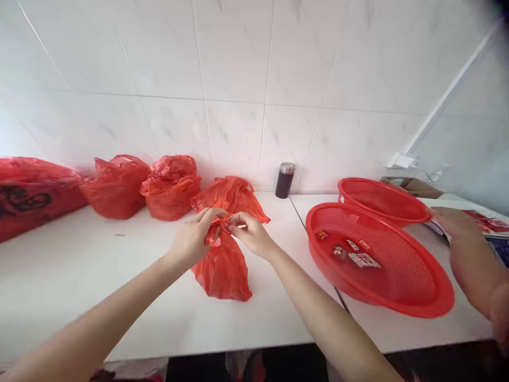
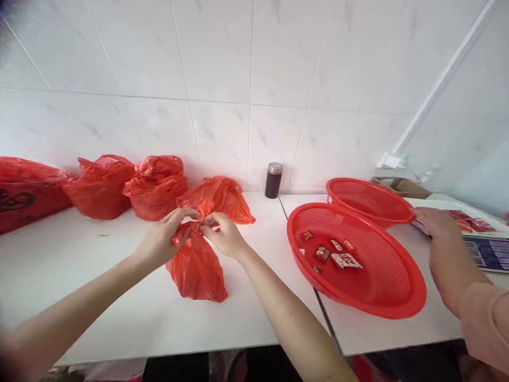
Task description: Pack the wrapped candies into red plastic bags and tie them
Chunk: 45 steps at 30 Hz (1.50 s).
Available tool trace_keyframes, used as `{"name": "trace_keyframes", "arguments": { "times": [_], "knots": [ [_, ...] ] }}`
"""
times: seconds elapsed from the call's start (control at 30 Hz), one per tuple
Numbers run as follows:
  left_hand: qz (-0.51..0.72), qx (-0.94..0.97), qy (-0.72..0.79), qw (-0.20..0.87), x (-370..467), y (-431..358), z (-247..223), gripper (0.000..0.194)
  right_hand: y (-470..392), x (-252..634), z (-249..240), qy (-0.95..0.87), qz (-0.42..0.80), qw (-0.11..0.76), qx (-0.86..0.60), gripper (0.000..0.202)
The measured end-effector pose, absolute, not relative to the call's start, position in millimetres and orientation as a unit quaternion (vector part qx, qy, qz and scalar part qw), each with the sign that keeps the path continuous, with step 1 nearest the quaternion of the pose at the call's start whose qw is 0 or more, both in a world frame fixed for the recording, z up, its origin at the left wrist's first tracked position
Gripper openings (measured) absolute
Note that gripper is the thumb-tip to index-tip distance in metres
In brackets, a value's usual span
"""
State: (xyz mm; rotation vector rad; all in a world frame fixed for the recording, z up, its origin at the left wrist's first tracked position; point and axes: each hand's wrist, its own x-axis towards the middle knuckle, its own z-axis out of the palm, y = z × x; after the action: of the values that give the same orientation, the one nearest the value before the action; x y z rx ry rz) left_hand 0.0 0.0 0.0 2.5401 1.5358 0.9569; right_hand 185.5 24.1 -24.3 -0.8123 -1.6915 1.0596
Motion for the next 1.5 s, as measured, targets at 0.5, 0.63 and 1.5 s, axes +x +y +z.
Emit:
{"name": "trace_keyframes", "arguments": {
  "times": [0.5, 0.63, 1.5],
  "knots": [
    [0.207, 0.731, 0.619, 0.199, -74, -23, -48, 0.043, 63, 233, -97, -0.621, 0.297, 0.488, -0.536, 0.015],
    [0.253, 0.718, 0.628, 0.159, -58, -6, -57, 0.045, 50, 208, -106, -0.624, 0.278, 0.47, -0.558, 0.03],
    [0.06, 0.678, 0.728, 0.078, -2, 93, -128, 0.033, 55, 212, -169, -0.676, 0.125, 0.378, -0.619, 0.018]
  ]
}}
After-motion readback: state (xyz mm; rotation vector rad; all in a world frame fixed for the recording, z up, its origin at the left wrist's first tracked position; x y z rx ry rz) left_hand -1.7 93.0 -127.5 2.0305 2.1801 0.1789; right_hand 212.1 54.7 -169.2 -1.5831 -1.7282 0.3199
